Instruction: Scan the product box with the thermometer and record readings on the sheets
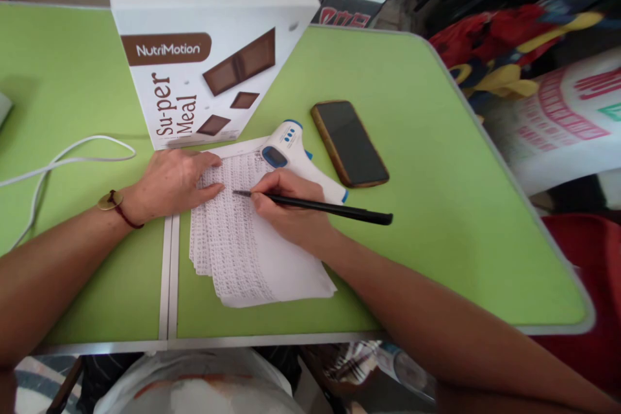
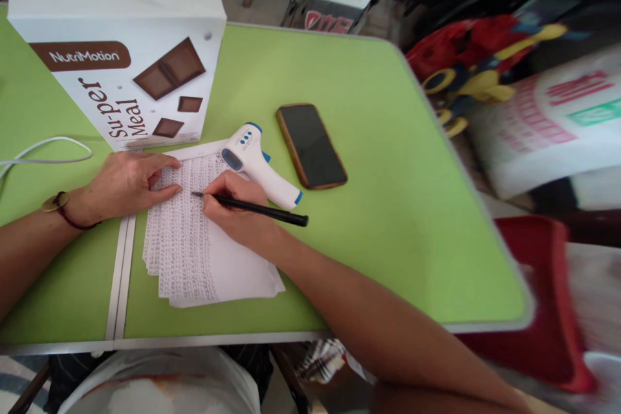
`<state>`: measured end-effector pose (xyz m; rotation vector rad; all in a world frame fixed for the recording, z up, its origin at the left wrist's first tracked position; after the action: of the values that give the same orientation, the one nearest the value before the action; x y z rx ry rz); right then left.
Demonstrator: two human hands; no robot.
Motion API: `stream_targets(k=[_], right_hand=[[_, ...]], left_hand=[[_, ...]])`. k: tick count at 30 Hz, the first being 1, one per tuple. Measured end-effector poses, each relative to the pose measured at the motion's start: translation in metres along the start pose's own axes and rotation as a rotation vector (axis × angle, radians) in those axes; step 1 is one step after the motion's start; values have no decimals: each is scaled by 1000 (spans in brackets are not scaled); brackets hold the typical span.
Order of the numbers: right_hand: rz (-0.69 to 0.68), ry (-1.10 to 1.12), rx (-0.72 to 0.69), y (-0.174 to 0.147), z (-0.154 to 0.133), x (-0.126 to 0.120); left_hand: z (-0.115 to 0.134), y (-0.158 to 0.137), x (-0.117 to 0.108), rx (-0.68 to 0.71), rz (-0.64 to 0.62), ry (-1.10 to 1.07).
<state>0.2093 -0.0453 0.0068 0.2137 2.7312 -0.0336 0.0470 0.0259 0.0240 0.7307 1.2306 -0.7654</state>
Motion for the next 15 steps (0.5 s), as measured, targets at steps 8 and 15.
stream_targets(k=[8, 15], right_hand=[[41, 8, 13, 0, 0, -1], [41, -32, 1, -1, 0, -2]], left_hand=[[0, -1, 0, 20, 38, 3], [0, 0, 0, 19, 24, -7]])
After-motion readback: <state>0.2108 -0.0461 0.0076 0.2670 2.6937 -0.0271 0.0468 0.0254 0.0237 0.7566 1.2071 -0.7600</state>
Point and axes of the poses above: each hand's wrist, its own y-axis towards the middle knuckle, its own x-axis out of the palm, z = x × y, the point moved 5 cm from there along y, towards the middle knuckle, and after that the axes turned 11 degrees about x, right-handed, at the moved point
